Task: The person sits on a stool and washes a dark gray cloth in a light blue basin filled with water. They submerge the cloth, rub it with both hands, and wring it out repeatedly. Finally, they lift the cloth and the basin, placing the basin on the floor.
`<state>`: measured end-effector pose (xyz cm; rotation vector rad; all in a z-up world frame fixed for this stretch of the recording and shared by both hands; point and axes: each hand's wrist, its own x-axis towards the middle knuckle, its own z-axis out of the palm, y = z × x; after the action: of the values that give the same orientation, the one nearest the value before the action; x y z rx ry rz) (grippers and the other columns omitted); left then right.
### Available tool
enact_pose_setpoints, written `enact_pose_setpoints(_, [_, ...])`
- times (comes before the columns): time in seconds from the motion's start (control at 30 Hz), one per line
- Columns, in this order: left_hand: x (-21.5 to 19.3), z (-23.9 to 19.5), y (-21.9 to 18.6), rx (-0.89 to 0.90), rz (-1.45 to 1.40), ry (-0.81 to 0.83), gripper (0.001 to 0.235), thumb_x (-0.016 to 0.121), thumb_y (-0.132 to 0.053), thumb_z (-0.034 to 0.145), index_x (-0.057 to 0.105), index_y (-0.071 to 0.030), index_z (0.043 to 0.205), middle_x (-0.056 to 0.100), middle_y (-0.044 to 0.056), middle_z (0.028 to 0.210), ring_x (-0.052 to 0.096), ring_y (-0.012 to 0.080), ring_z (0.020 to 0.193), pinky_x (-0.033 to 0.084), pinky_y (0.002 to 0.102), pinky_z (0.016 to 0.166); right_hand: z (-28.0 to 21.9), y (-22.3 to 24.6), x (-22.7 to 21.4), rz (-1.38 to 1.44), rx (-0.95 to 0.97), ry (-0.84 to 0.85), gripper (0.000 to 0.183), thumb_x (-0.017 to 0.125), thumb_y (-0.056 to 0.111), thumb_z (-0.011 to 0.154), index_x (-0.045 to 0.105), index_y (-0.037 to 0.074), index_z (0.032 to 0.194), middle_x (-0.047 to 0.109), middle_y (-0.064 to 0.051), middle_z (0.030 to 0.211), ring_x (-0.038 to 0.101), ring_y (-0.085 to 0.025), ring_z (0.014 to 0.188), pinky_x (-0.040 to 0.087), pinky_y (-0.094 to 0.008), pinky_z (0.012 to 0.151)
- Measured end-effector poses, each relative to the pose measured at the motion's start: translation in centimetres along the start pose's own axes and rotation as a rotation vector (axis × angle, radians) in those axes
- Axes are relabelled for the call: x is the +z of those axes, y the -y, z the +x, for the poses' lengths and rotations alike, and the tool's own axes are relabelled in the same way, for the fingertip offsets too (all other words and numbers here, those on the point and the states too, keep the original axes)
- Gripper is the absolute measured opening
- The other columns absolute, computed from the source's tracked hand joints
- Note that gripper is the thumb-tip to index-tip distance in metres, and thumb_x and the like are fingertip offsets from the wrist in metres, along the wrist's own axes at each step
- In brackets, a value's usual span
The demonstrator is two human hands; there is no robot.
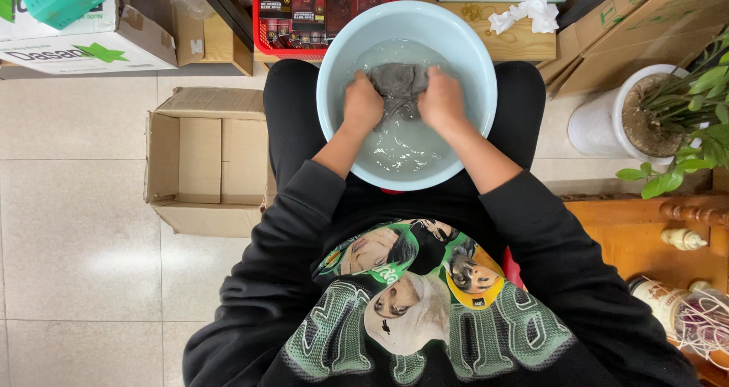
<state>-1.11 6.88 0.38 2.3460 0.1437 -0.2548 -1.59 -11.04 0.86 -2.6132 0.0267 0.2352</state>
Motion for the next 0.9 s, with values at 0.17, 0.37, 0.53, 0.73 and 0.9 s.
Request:
enact_pose_setpoints(0.17, [-0.3, 0.7, 0.1, -0.121, -0.459, -0.007, 0.043, 0.049, -0.011, 0.105, 0.05, 0.013, 0.141, 0.069, 0.029, 0.11, 0.076, 0.039, 0.1, 0.065, 0.049, 0.076, -0.7, -0.4, 0.7, 0.799, 0.216, -0.092, 0.032, 0.077, 0.008, 0.094, 0.066, -0.008, 0.119, 0.071, -0.024, 0.099, 0.077, -0.033, 0.087, 0.069, -0.045, 0.063])
enact_pose_setpoints(0.37, [0.4, -1.5, -3.2, -0.177, -0.893, 0.065, 0.035, 0.051, -0.017, 0.108, 0.06, 0.01, 0.127, 0.066, 0.018, 0.092, 0.067, 0.024, 0.077, 0.058, 0.042, 0.06, 0.2, 1.2, 1.2, 1.03, 0.195, -0.265, 0.024, 0.078, 0.027, 0.098, 0.075, 0.004, 0.107, 0.067, -0.004, 0.087, 0.067, -0.012, 0.08, 0.059, -0.028, 0.059])
enact_pose_setpoints(0.53, [2.2, -1.3, -5.5, -0.201, -1.135, 0.062, 0.03, 0.057, -0.019, 0.103, 0.065, 0.01, 0.11, 0.061, 0.014, 0.07, 0.063, 0.0201, 0.054, 0.051, 0.035, 0.042, 0.0, 3.0, 1.1, 0.982, 0.049, -0.417, 0.03, 0.074, 0.033, 0.103, 0.072, 0.005, 0.092, 0.059, -0.004, 0.079, 0.053, -0.015, 0.077, 0.043, -0.03, 0.059])
enact_pose_setpoints(0.73, [2.9, 0.4, -6.6, -0.224, -0.996, -0.145, 0.034, 0.062, -0.032, 0.097, 0.075, -0.003, 0.084, 0.064, 0.011, 0.063, 0.062, 0.0193, 0.053, 0.046, 0.034, 0.041, -1.8, 5.0, 1.6, 0.732, 0.197, -0.467, 0.051, 0.063, 0.056, 0.104, 0.075, 0.007, 0.097, 0.076, -0.019, 0.093, 0.073, -0.042, 0.102, 0.054, -0.053, 0.09])
enact_pose_setpoints(0.9, [4.8, -1.5, -6.6, -0.237, -0.826, -0.092, 0.042, 0.06, -0.035, 0.097, 0.074, 0.0, 0.077, 0.064, 0.016, 0.063, 0.064, 0.0265, 0.057, 0.053, 0.044, 0.045, 0.6, 4.8, 0.6, 0.835, 0.242, -0.512, 0.045, 0.077, 0.05, 0.093, 0.072, 0.01, 0.075, 0.071, -0.01, 0.075, 0.068, -0.025, 0.082, 0.054, -0.042, 0.082])
